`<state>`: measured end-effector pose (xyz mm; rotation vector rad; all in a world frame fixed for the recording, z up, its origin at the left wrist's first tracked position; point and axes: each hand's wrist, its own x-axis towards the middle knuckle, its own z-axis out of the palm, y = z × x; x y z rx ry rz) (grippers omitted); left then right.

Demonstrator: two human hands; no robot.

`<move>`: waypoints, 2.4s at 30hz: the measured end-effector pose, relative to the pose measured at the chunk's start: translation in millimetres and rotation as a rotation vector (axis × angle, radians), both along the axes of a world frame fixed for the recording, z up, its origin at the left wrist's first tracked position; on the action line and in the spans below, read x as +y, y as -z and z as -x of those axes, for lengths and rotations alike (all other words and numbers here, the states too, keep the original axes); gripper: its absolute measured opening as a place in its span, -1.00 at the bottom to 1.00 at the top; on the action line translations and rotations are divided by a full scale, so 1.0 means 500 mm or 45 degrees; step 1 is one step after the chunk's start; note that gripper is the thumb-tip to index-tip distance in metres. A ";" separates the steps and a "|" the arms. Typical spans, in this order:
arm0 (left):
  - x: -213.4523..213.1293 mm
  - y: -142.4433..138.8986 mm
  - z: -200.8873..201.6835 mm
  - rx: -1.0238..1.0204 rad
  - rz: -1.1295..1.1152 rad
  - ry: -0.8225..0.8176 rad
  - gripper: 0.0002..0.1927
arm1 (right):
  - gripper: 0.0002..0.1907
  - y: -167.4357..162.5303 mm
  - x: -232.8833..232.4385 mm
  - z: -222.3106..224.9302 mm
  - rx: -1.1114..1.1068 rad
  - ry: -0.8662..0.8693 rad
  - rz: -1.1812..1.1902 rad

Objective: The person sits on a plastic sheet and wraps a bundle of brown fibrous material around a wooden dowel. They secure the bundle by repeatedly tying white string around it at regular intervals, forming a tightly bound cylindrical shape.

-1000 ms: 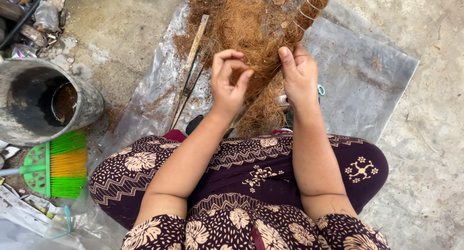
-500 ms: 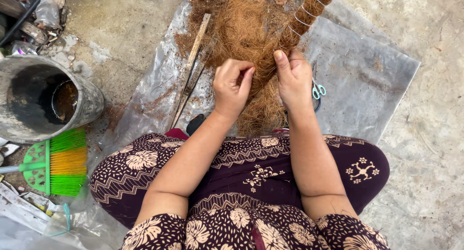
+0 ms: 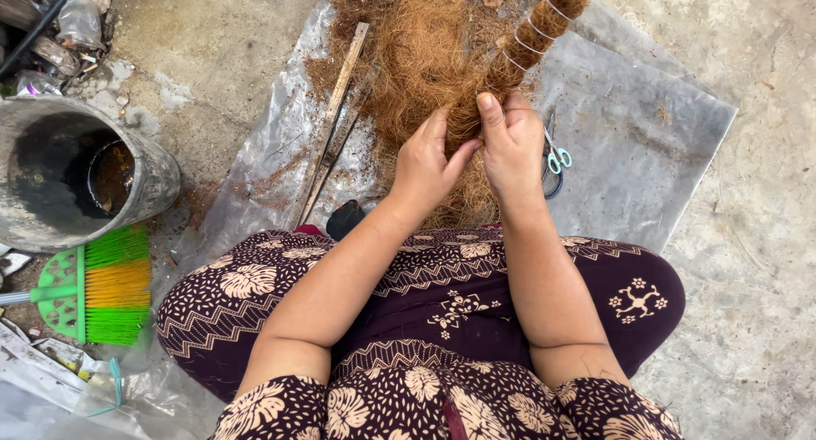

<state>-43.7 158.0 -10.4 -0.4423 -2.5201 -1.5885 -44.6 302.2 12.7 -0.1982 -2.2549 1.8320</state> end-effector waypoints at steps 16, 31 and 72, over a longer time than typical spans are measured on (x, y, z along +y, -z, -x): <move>-0.038 -0.030 0.017 -0.262 -0.316 0.135 -0.67 | -0.53 -0.134 0.018 -0.035 -0.036 -0.074 -0.800; -0.048 0.059 0.053 -0.381 -1.168 0.329 -0.57 | -0.49 -0.068 0.032 -0.017 -0.014 -0.357 -0.352; -0.062 -0.036 0.038 -0.033 0.086 0.278 0.28 | -0.62 -0.023 0.038 0.010 -0.032 -0.066 -0.248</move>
